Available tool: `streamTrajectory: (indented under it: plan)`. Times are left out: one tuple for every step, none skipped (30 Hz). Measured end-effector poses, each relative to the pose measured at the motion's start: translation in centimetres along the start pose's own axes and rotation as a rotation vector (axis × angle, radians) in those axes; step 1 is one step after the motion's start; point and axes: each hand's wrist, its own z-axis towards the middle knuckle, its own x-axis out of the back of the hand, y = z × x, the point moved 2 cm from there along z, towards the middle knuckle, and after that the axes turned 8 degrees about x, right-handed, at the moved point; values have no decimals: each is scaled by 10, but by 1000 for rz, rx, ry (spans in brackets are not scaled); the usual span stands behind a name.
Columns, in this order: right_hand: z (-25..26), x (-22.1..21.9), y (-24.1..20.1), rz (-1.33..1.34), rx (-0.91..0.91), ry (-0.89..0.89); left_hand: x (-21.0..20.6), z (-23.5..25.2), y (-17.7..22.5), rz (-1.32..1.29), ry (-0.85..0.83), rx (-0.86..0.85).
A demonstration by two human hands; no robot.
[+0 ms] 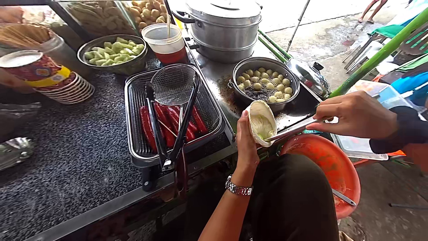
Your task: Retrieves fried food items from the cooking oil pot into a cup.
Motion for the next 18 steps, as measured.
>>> streamTrajectory:
  plan:
    - [-1, -4, -2, 133, -115, -3, 1, 0, -2, 11, 2, -21]
    - [-2, -8, -3, 324, -257, -6, 2, 1, -3, 21, 9, -40]
    - [-5, -11, -2, 566, -430, -5, 3, 1, -5, 31, 15, -49]
    - [-8, -16, -1, 816, -621, -3, 4, 2, -5, 39, 18, -52]
    - [-12, -22, 3, 1033, -802, 12, 5, 3, -5, 41, 21, -46]
    - [-16, -27, 8, 1180, -953, 32, 5, 3, -5, 35, 26, -33]
    - [-18, -33, 15, 1240, -1055, 60, 5, 3, -4, 24, 34, -19]
    - [-18, -38, 22, 1188, -1106, 90, 5, 3, -4, 12, 35, -5]
    - [-18, -45, 30, 1027, -1103, 113, 5, 3, -5, -2, 36, 8]
    - [-19, -51, 39, 769, -1051, 106, 4, 2, -5, -15, 36, 18]
    - [-19, -56, 47, 493, -971, 81, 4, 2, -6, -25, 37, 24]
    - [-16, -58, 50, 277, -866, 59, 5, 2, -6, -32, 38, 27]
    - [-14, -61, 50, 70, -733, 56, 5, 1, -5, -36, 41, 31]
    - [-13, -65, 49, -120, -570, 76, 5, 1, -5, -34, 44, 33]
    - [-12, -69, 49, -259, -426, 98, 5, 0, -4, -34, 48, 34]
    - [-11, -71, 49, -354, -318, 118, 5, 0, -3, -35, 48, 35]
    - [-10, -73, 49, -410, -250, 121, 4, -1, -2, -37, 48, 35]
    - [-9, -74, 49, -444, -214, 118, 4, -1, -2, -40, 46, 35]
